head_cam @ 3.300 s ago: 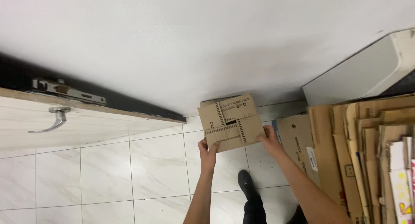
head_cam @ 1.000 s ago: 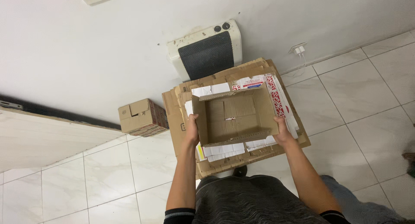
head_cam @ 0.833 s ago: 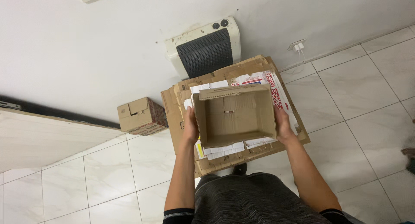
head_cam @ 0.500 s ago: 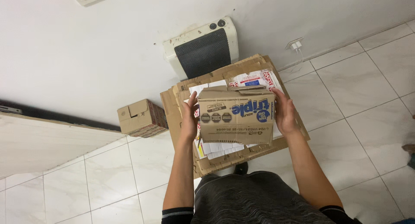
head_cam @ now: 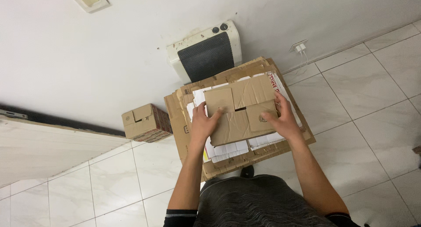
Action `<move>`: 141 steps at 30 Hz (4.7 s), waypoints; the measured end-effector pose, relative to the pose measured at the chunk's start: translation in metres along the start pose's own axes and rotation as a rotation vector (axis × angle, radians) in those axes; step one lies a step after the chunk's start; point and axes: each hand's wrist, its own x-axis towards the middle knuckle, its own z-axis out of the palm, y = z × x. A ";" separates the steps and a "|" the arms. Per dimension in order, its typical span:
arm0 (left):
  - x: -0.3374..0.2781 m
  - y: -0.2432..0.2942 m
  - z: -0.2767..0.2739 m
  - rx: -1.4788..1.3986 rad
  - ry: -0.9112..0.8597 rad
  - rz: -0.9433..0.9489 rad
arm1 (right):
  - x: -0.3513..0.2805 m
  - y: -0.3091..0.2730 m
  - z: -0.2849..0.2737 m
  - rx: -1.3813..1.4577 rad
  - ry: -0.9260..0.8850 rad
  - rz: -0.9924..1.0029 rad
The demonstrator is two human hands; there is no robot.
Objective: The person organizes cardboard boxes by flattening them and stacking them on top of other boxes.
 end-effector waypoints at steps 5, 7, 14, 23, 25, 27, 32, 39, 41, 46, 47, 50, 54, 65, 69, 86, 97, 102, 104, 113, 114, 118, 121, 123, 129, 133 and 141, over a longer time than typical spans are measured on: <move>-0.012 0.070 -0.009 0.234 0.006 0.002 | -0.014 -0.033 0.026 -0.435 0.046 0.107; -0.007 0.083 -0.004 0.309 0.000 0.015 | -0.016 -0.043 0.035 -0.513 0.058 0.130; 0.006 0.088 0.000 0.369 -0.050 0.027 | -0.007 -0.030 0.036 -0.539 0.097 0.107; 0.026 0.044 -0.033 -0.150 -0.229 0.045 | -0.010 -0.005 -0.003 -0.024 0.058 -0.076; 0.008 0.052 -0.049 -0.371 -0.296 -0.005 | -0.002 0.024 -0.008 0.098 0.030 -0.123; 0.010 0.047 -0.049 -0.602 -0.236 -0.226 | 0.026 0.093 -0.014 0.484 0.013 -0.052; -0.028 0.076 -0.061 -0.569 -0.233 -0.280 | 0.061 0.189 -0.023 0.535 -0.048 -0.019; 0.113 -0.083 0.024 -0.865 -0.257 -0.048 | 0.025 0.107 -0.003 0.410 -0.042 -0.266; 0.099 -0.058 0.016 -0.514 -0.274 0.091 | 0.044 0.211 -0.004 0.219 -0.071 -0.258; 0.223 -0.143 0.089 -0.453 -0.161 0.022 | 0.034 0.235 0.008 -0.110 -0.161 -0.077; 0.245 -0.154 0.100 -0.673 -0.061 -0.140 | 0.034 0.221 0.012 -0.113 -0.136 -0.080; 0.251 -0.169 0.134 -0.344 0.254 -0.009 | 0.026 0.190 0.022 -0.098 -0.088 -0.055; 0.227 -0.158 0.135 -0.132 0.468 0.317 | 0.039 0.236 0.009 -0.079 -0.063 0.000; 0.111 -0.084 0.023 -0.366 0.254 0.085 | 0.052 0.188 -0.046 0.313 0.232 -0.200; 0.085 -0.102 0.011 -0.417 0.162 0.011 | 0.032 0.096 -0.061 0.178 0.338 0.075; 0.053 -0.144 0.048 -0.005 -0.001 -0.315 | 0.100 0.154 -0.027 -0.476 0.242 0.299; 0.036 -0.104 0.036 0.122 0.001 -0.294 | 0.119 0.174 -0.037 -0.560 0.110 0.398; 0.023 -0.100 0.024 0.116 0.016 -0.253 | 0.108 0.152 -0.039 -0.553 0.154 0.334; 0.021 -0.122 0.025 0.083 0.049 -0.243 | 0.101 0.148 -0.035 -0.537 0.223 0.256; -0.002 -0.298 0.004 -0.100 0.330 -0.273 | 0.085 0.107 0.095 -0.384 0.294 -0.544; -0.008 -0.311 -0.007 -0.084 0.324 -0.346 | 0.079 0.092 0.121 -0.295 0.173 -0.478; -0.010 -0.395 -0.034 -0.118 0.359 -0.425 | 0.080 0.079 0.240 -0.251 -0.005 -0.414; -0.003 -0.441 -0.066 -0.155 0.311 -0.484 | 0.087 0.072 0.334 -0.212 -0.146 -0.364; 0.019 -0.496 -0.075 -0.184 0.243 -0.544 | 0.093 0.058 0.392 -0.197 -0.391 -0.012; 0.091 -0.616 -0.121 -0.145 0.065 -0.722 | 0.146 0.101 0.557 -0.228 -0.482 0.392; 0.148 -0.654 -0.164 -0.203 0.055 -0.745 | 0.189 0.165 0.632 -0.235 -0.540 0.481; 0.266 -0.727 -0.180 -0.388 0.073 -0.741 | 0.267 0.246 0.725 -0.108 -0.401 0.669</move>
